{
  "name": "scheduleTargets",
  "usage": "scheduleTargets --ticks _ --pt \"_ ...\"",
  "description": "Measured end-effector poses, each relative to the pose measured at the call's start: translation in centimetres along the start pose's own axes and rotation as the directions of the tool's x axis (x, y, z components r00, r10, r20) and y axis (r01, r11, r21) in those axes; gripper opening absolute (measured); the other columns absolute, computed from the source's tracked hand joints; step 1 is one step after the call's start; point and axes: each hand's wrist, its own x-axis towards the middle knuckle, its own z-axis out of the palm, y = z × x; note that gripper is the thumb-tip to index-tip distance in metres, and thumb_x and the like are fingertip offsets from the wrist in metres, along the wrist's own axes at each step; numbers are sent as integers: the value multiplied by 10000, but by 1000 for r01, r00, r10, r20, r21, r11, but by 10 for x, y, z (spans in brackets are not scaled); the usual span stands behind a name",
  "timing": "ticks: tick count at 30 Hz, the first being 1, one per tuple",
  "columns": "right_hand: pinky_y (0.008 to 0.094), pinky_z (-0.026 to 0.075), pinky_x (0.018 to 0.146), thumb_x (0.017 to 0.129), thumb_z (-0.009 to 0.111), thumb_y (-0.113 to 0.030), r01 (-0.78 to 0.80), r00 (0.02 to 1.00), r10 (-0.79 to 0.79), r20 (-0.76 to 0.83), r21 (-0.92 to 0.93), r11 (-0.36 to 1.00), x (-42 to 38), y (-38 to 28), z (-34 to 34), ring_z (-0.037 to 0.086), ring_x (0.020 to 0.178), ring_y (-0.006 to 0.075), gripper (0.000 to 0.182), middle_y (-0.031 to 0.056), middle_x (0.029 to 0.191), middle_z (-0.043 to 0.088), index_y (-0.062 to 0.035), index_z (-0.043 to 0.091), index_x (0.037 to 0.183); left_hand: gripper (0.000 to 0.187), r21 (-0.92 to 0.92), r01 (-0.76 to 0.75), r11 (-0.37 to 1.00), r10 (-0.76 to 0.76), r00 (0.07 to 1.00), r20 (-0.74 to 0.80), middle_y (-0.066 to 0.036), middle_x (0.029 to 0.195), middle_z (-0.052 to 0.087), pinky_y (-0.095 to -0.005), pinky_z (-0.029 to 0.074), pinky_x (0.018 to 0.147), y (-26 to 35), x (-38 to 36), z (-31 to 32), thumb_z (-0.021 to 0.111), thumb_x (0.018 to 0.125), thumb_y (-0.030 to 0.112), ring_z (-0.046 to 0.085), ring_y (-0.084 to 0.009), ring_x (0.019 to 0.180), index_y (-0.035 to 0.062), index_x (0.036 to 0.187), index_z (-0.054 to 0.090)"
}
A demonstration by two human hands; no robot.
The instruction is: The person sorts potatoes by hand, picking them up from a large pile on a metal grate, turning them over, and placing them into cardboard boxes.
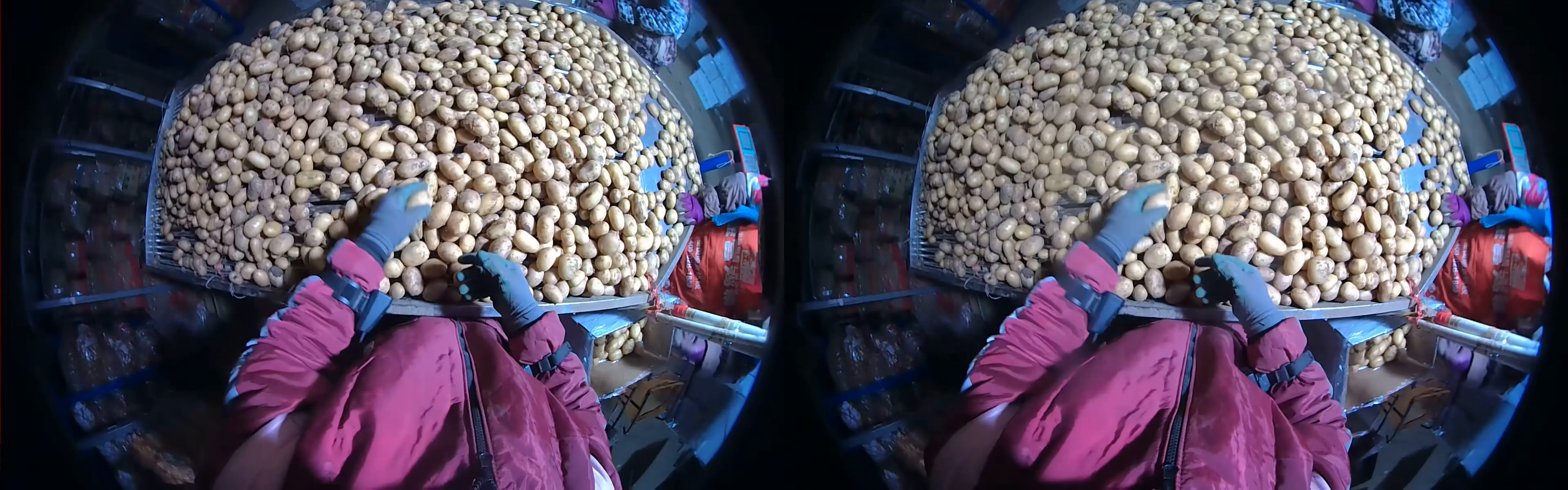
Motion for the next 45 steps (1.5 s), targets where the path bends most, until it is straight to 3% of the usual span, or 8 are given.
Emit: scheduleTargets --ticks 7,11,17,22,29,39,41,45 --pt "335 571 647 1023 519 -452 -20 999 29 -19 394 919 33 11 26 671 828 241 525 149 1094 651 -37 529 1345 387 -410 177 894 -51 952 301 -49 1238 645 -250 503 907 62 -45 -23 616 1008 223 599 -104 1072 34 1344 600" --pt "298 502 542 986 534 -309 25 1000 -26 -3 270 963 22 13 18 607 606 207 346 132 823 648 -6 642 1113 329 -216 130 968 -142 989 -42 -28 1184 669 -244 504 895 10 -61 -87 586 1023 217 608 -100 1032 16 1278 639" --pt "317 469 493 957 568 -303 131 991 -134 9 171 977 14 31 10 609 605 219 335 127 791 641 15 634 1036 299 -5 186 982 -184 974 135 -120 1129 711 -330 522 940 -15 -106 -46 623 969 187 668 -221 1060 50 1230 675" --pt "322 481 456 1037 479 -414 -35 999 36 2 312 949 17 31 15 596 531 233 471 122 772 658 18 627 1152 493 468 -195 862 156 980 120 -162 1175 641 -419 526 916 -21 -84 7 708 866 286 642 -331 1071 90 1307 611" --pt "415 585 718 1029 379 -607 -106 984 -5 178 607 787 14 33 1 682 858 323 710 168 1060 686 15 528 1338 473 665 -266 698 26 937 347 -147 1138 568 -456 519 843 -11 -67 12 713 823 343 622 -333 1004 117 1217 582" --pt "361 529 709 1016 517 -452 34 991 -87 98 450 893 -3 27 -8 635 788 238 542 117 940 670 59 650 1136 427 544 -281 790 112 940 323 -108 1038 629 -397 532 836 -3 -65 9 765 799 215 641 -279 955 112 1185 614" --pt "337 531 701 1003 554 -367 97 990 -120 76 252 963 -10 25 -10 632 791 228 472 112 948 666 59 642 1186 428 142 242 960 -275 912 303 -74 1029 669 -329 555 774 33 -56 -3 775 829 182 648 -173 881 71 1217 631" --pt "313 548 724 925 679 -279 74 986 -120 118 338 938 -8 23 -1 625 896 184 491 107 1059 658 13 588 1310 416 -218 260 941 -176 923 342 -61 1084 680 -271 554 802 58 -54 22 756 890 164 645 -132 941 16 1253 617"
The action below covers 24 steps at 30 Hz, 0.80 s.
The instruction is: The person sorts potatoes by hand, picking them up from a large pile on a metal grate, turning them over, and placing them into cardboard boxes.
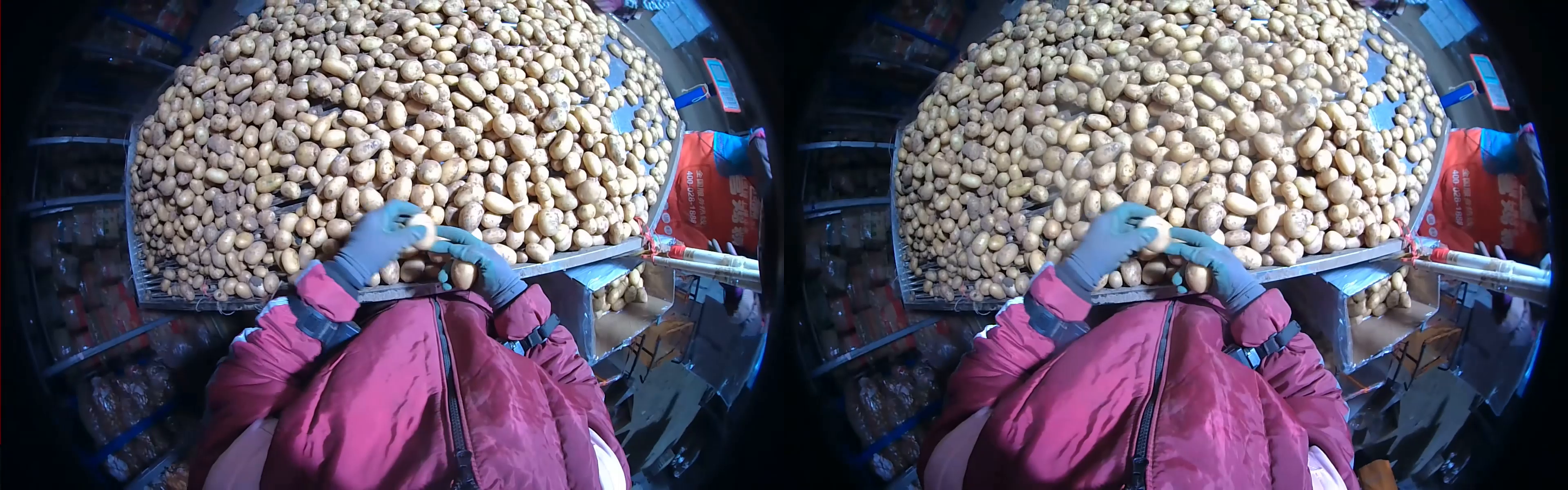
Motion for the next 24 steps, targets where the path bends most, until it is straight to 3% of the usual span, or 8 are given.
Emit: scheduleTargets --ticks 4,7,8,13,16,20,22,24 --pt "313 562 690 909 703 -292 -16 996 8 -91 -81 997 -7 5 -9 646 875 189 508 110 1080 664 -4 572 1307 328 -173 42 984 -16 989 148 -56 1144 675 -254 513 897 9 -4 33 643 982 149 633 -116 1028 9 1278 626" --pt "330 552 571 918 695 -313 -76 997 77 -7 44 996 -21 -6 -18 654 675 221 470 151 1025 677 -19 588 1268 326 449 -390 804 462 885 -60 -131 1282 623 -346 467 1029 2 19 12 617 985 172 584 -248 1206 34 1280 639" --pt "340 547 536 920 695 -324 -41 998 43 -50 44 998 -25 -8 -18 648 619 231 466 165 1012 681 -21 590 1258 395 672 -315 670 479 875 -68 -167 1372 566 -419 418 1096 6 24 8 651 948 224 511 -338 1292 87 1318 624" --pt "348 555 538 937 682 -292 -39 995 48 -87 101 994 -43 -12 -38 669 650 242 450 165 1022 690 -10 595 1276 609 943 -276 185 530 836 141 -121 1423 540 -451 370 1111 -43 58 -10 693 817 204 474 -308 1328 154 1407 551" --pt "350 555 537 944 673 -290 20 989 -5 -151 101 995 -57 -13 -50 670 651 242 456 166 1025 689 -9 587 1292 562 976 -213 51 615 777 138 -107 1408 547 -448 365 1111 -59 79 -46 687 824 196 461 -301 1345 142 1373 578" --pt "351 557 532 940 676 -281 62 982 -31 -186 160 985 -68 -20 -51 659 635 245 406 181 1023 674 -14 558 1222 545 980 -15 196 627 771 -114 -221 1424 498 -445 350 1147 -24 101 -76 682 851 133 428 -377 1357 103 1383 561" --pt "346 558 530 934 682 -281 64 982 -33 -184 166 984 -72 -26 -51 660 648 241 387 175 1013 670 -20 558 1191 525 909 -44 415 638 727 -256 -216 1409 506 -451 346 1152 -19 112 -87 666 860 114 441 -388 1337 86 1373 562" --pt "343 558 529 938 675 -288 95 984 -63 -167 190 977 -74 -26 -56 663 669 235 396 167 1019 669 -20 558 1205 511 893 -211 398 680 721 -133 -214 1396 514 -453 356 1148 13 101 -64 645 869 90 459 -400 1317 51 1371 554"
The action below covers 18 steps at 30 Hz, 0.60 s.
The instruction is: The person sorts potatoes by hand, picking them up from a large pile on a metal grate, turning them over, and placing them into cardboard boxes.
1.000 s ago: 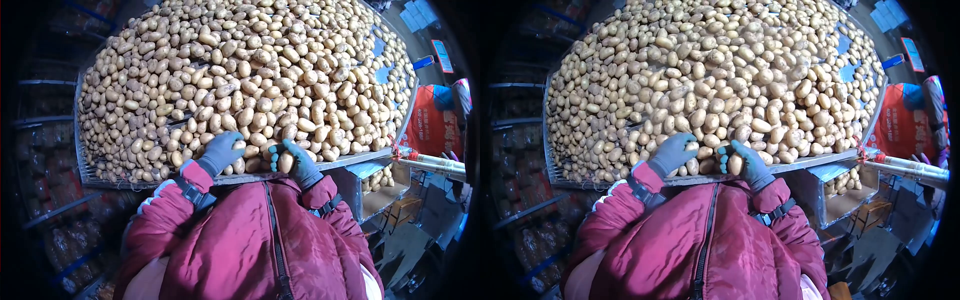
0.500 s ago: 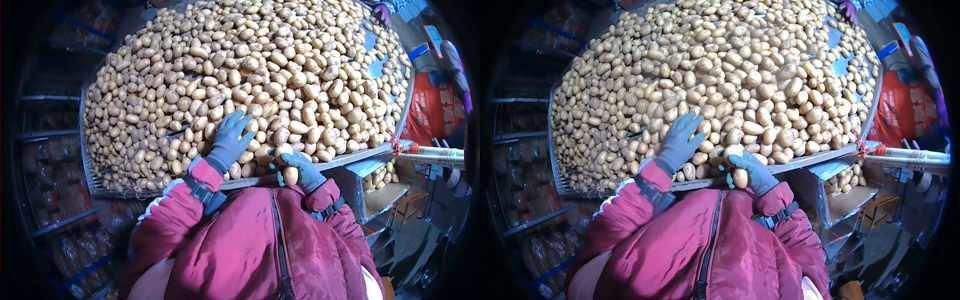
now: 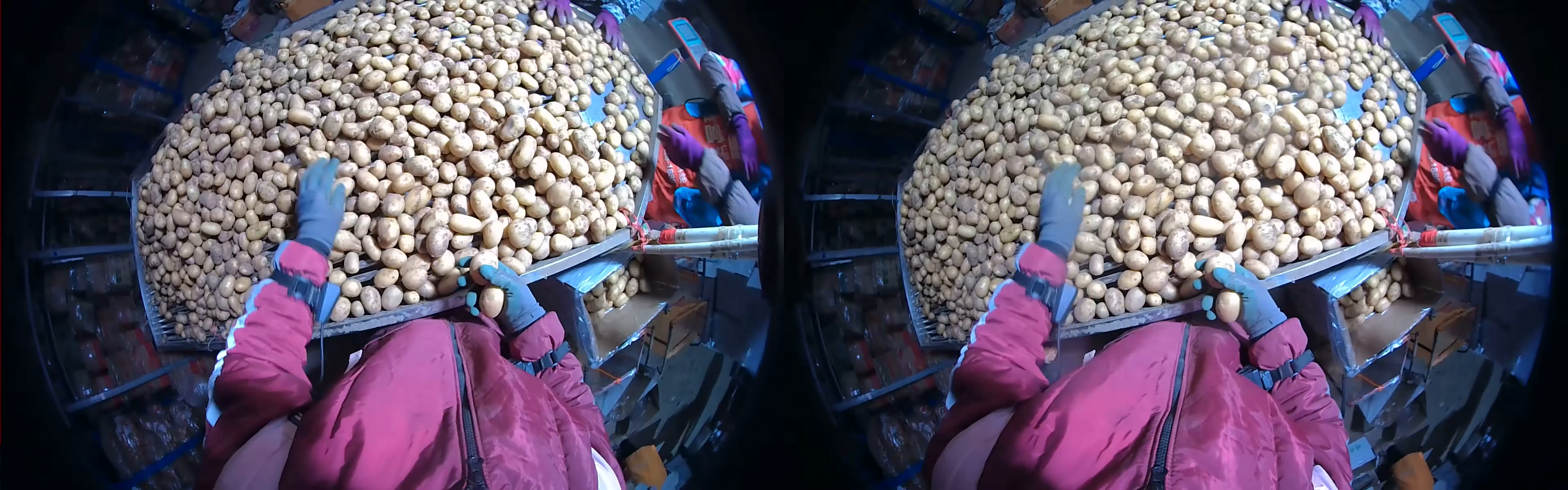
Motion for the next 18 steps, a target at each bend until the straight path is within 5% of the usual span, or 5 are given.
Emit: scheduleTargets --ticks 2,6,10,12,18 --pt "342 559 529 940 672 -291 28 1000 -28 0 4 1000 -1 -4 -1 664 677 233 400 162 1017 668 -18 560 1210 513 -210 9 978 5 998 65 -206 1415 504 -456 359 1149 36 -19 13 649 874 120 459 -396 1323 42 1371 553" --pt "336 562 530 944 662 -298 51 999 -51 -18 -16 999 -4 -11 -3 662 680 228 419 148 1010 666 -12 567 1236 550 -103 -240 965 260 922 288 -204 1450 476 -463 366 1147 84 -50 31 666 868 195 452 -391 1344 128 1403 558" --pt "334 562 529 943 662 -295 45 999 -45 6 -1 999 -6 -13 -9 659 675 224 436 143 1003 665 -8 568 1257 557 253 -271 929 197 938 284 -204 1413 497 -491 359 1141 32 -24 59 692 866 220 436 -386 1351 167 1405 561" --pt "324 559 534 945 658 -299 59 998 -59 -29 -4 998 -5 -11 -15 655 688 217 456 139 1003 665 -4 568 1280 528 147 -154 977 139 984 110 -183 1422 499 -497 372 1125 20 -6 41 703 869 286 445 -392 1331 169 1371 588" --pt "306 552 559 948 651 -308 16 999 -13 -37 76 997 -6 -21 -9 653 719 204 468 137 1008 667 2 577 1291 493 44 -107 993 103 992 76 -188 1384 530 -470 393 1114 33 0 32 689 871 223 485 -381 1289 136 1348 598"
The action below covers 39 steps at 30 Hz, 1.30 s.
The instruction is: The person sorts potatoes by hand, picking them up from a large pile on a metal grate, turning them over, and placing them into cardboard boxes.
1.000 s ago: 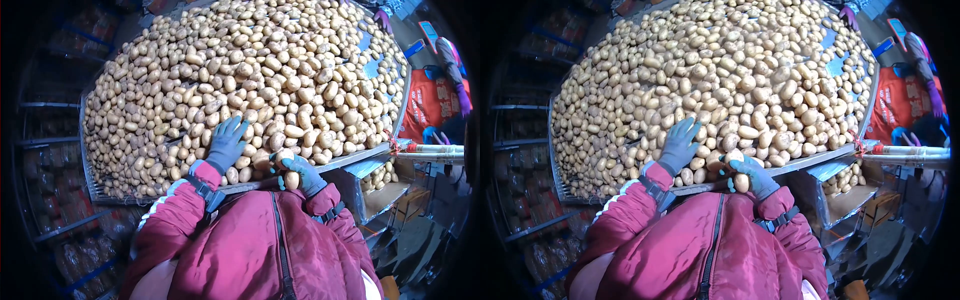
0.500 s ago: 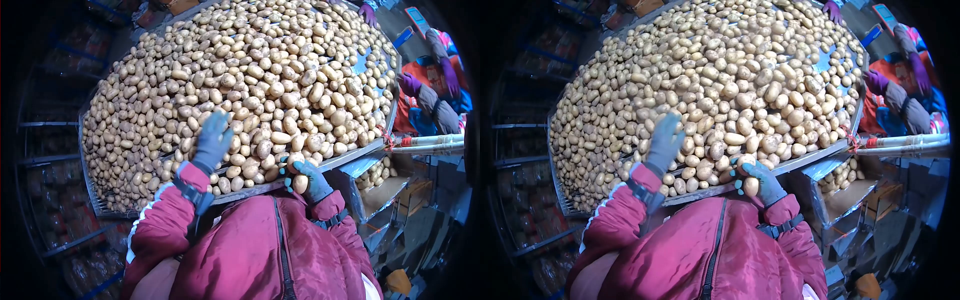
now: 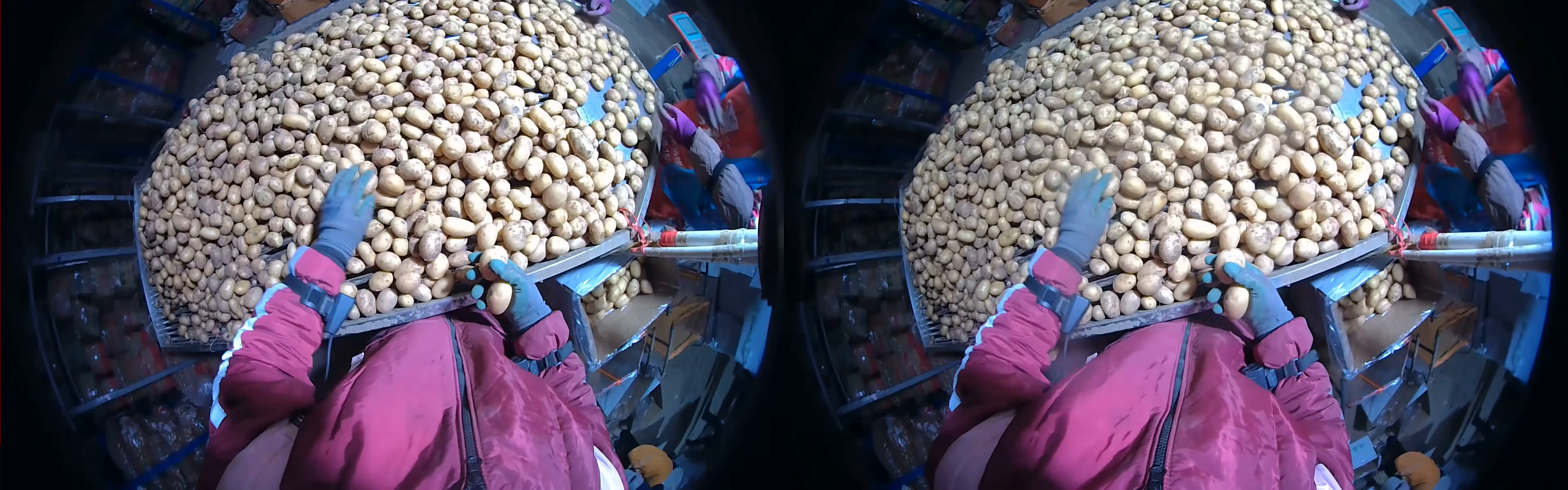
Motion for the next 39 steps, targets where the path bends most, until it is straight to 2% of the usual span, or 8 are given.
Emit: scheduleTargets --ticks 2,7,16,24,27,31,35,39 --pt "307 551 560 949 650 -308 -7 1000 7 -12 -17 1000 3 -1 -2 654 718 203 467 138 1013 669 2 576 1291 444 -274 -4 962 6 1000 10 -179 1311 600 -447 410 1096 33 -1 4 679 894 156 532 -360 1253 95 1328 608" --pt "303 547 579 953 639 -314 4 1000 -4 -11 -33 999 -2 -1 -9 658 719 192 471 144 1027 679 -7 566 1302 394 -417 -29 908 63 996 69 -154 1232 638 -424 467 1017 100 11 21 675 903 181 605 -338 1129 94 1284 630" --pt "293 544 579 942 650 -318 65 995 -66 -72 -10 998 -21 1 -31 658 719 196 448 126 1007 678 -12 570 1259 614 -188 -38 981 87 962 258 -156 1108 617 -465 461 943 170 40 70 717 848 396 572 -347 1061 107 1364 552" --pt "309 539 564 935 659 -328 151 985 -148 -91 28 988 -30 -8 -38 657 722 208 441 121 1014 659 -12 573 1229 551 -402 42 915 52 974 219 -142 1117 634 -405 503 939 144 54 58 754 764 172 609 -320 1058 92 1291 611" --pt "327 548 601 941 661 -342 141 987 -138 -79 31 990 -27 -11 -49 659 748 214 501 129 1054 667 1 567 1294 636 -775 575 263 -43 809 586 -65 1183 628 -267 533 861 141 59 38 792 710 58 596 -150 1040 46 1318 608" --pt "348 570 644 950 652 -361 135 991 -134 -30 57 989 -24 -15 -50 667 781 214 550 132 1123 665 -6 532 1352 612 -700 714 -18 23 700 714 -64 1190 645 -266 545 868 148 55 12 746 747 15 623 -148 1028 40 1340 601" --pt "365 608 705 980 605 -398 185 980 -195 33 188 965 -19 -17 -35 695 929 249 576 143 1260 650 -31 502 1412 566 -697 716 22 69 695 716 -99 1225 640 -277 527 943 159 45 -1 694 801 -12 631 -181 1097 -32 1348 548" --pt "508 603 854 1003 556 -429 182 971 -218 102 281 942 -6 -17 -32 670 1070 336 601 167 1352 595 -52 463 1462 510 -705 705 72 105 698 708 -101 1214 649 -276 528 932 180 26 -10 735 851 80 632 -170 1090 -30 1320 569"
